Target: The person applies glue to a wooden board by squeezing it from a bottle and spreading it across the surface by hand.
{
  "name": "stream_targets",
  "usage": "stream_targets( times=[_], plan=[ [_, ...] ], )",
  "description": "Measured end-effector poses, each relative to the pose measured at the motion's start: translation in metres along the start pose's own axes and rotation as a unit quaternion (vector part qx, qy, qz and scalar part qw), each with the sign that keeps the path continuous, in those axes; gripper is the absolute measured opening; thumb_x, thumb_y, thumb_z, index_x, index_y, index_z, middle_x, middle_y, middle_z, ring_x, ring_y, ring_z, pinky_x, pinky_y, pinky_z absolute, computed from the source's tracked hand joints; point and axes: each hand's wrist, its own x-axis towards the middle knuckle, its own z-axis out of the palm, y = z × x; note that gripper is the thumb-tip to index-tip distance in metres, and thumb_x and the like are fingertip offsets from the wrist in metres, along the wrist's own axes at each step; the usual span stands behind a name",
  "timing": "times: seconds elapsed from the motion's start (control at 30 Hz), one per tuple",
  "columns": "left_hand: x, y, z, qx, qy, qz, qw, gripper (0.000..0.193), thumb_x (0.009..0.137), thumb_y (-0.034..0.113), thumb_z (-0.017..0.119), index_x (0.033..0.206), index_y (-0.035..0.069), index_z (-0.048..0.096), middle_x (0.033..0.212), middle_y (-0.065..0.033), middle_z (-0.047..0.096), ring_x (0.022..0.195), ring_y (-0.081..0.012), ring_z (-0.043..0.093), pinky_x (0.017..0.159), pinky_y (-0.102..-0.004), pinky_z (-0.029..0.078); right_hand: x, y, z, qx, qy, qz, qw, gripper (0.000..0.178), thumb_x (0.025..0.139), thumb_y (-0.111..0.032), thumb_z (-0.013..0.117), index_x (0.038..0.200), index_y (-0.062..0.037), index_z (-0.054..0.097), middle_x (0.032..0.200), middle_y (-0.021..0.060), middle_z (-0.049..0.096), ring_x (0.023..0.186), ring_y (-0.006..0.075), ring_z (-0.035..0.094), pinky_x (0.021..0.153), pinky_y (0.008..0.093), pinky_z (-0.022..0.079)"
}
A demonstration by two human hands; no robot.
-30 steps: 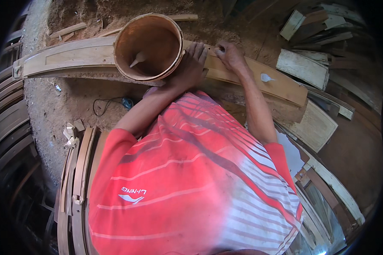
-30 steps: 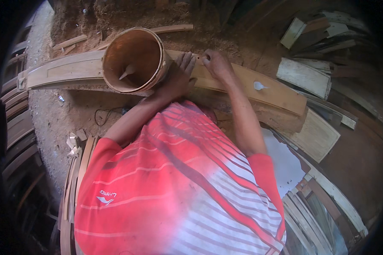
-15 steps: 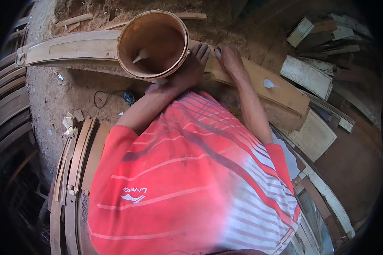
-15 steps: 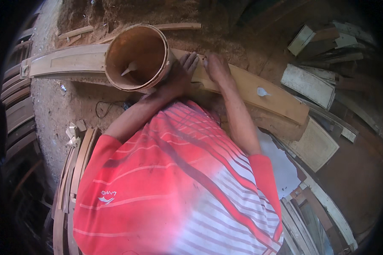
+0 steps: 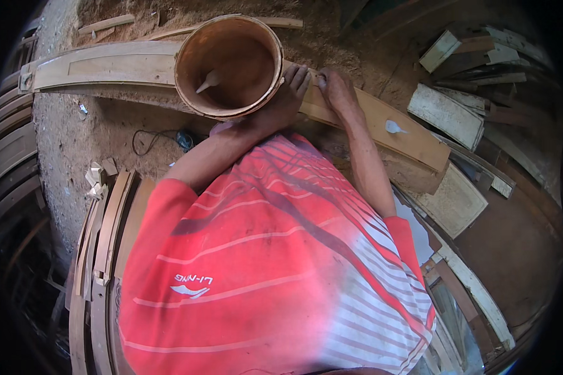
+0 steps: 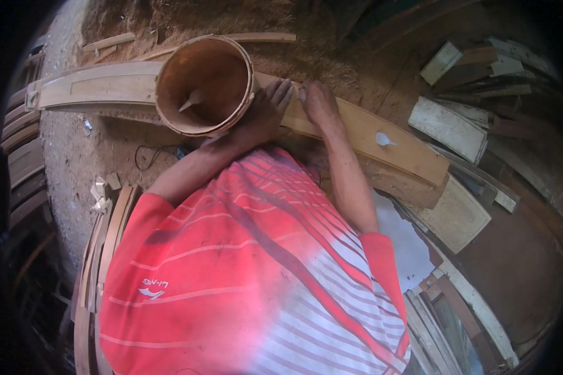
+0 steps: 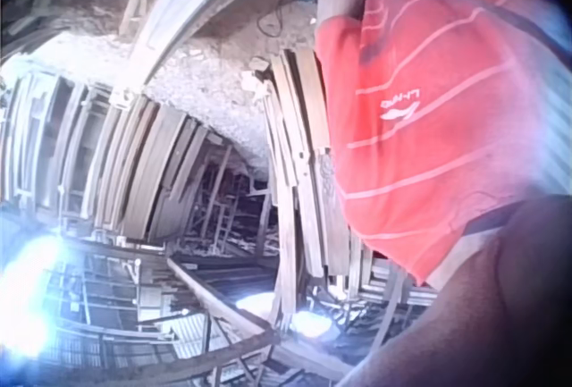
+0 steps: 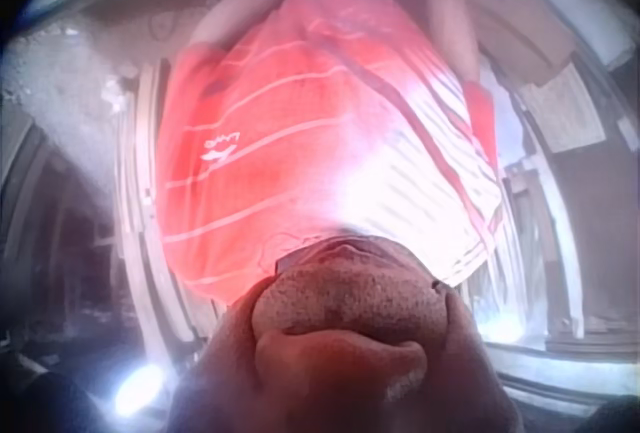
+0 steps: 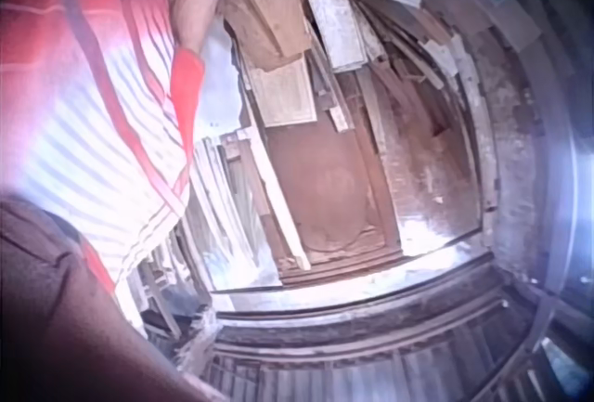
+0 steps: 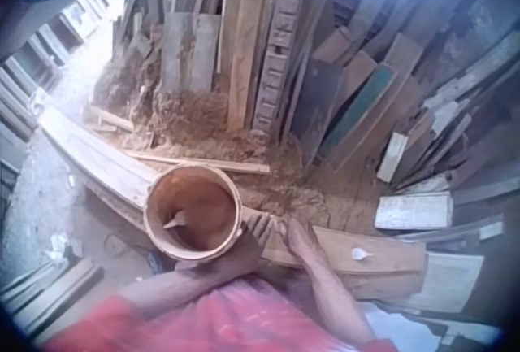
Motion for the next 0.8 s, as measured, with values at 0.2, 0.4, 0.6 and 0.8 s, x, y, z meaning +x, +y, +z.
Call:
stream_targets(
  times=[0.2, 0.4, 0.6, 0.8],
  plan=[
    [0.0014, -0.0002, 0.0042, 0.012, 0.002, 0.006, 1.000, 0.114, 0.074, 0.055, 0.086, 0.158, -0.006, 0.038, 0.168, -0.0234, 0.033, 0.156, -0.0408, 0.028, 0.126, -0.0523, 0.026, 0.0001, 0.0007, -0.0017, -0.012, -0.005, -0.002, 1.000, 0.014, 0.092, -0.011, 0.067, 0.101, -0.0004, 0.070, 0.100, 0.0280, 0.070, 0.100, 0.0484, 0.067, 0.085, 0.0559, 0.053],
    [0.0030, 0.0014, 0.0041, 0.016, -0.014, -0.002, 1.000, 0.114, 0.075, 0.058, 0.084, 0.158, -0.006, 0.038, 0.169, -0.0233, 0.031, 0.158, -0.0405, 0.025, 0.127, -0.0525, 0.024, -0.0017, 0.0059, 0.0016, -0.009, -0.005, -0.022, 1.000, 0.014, 0.089, -0.007, 0.068, 0.100, 0.0012, 0.067, 0.099, 0.0283, 0.068, 0.100, 0.0485, 0.065, 0.086, 0.0564, 0.051],
    [0.0014, 0.0005, 0.0018, 0.022, -0.015, 0.001, 1.000, 0.115, 0.076, 0.058, 0.083, 0.159, -0.005, 0.036, 0.170, -0.0227, 0.028, 0.159, -0.0403, 0.023, 0.128, -0.0523, 0.021, -0.0031, 0.0049, 0.0016, 0.003, 0.007, -0.036, 0.999, 0.014, 0.089, -0.007, 0.068, 0.101, 0.0012, 0.067, 0.099, 0.0275, 0.068, 0.100, 0.0483, 0.065, 0.085, 0.0559, 0.051],
    [0.0005, 0.0005, 0.0003, 0.032, -0.020, 0.002, 0.999, 0.115, 0.076, 0.057, 0.083, 0.160, -0.005, 0.034, 0.171, -0.0225, 0.026, 0.159, -0.0403, 0.021, 0.129, -0.0524, 0.019, -0.0025, 0.0067, 0.0040, -0.007, 0.011, -0.047, 0.999, 0.014, 0.089, -0.006, 0.068, 0.101, 0.0011, 0.067, 0.100, 0.0264, 0.068, 0.100, 0.0475, 0.066, 0.084, 0.0550, 0.052]
  ],
)
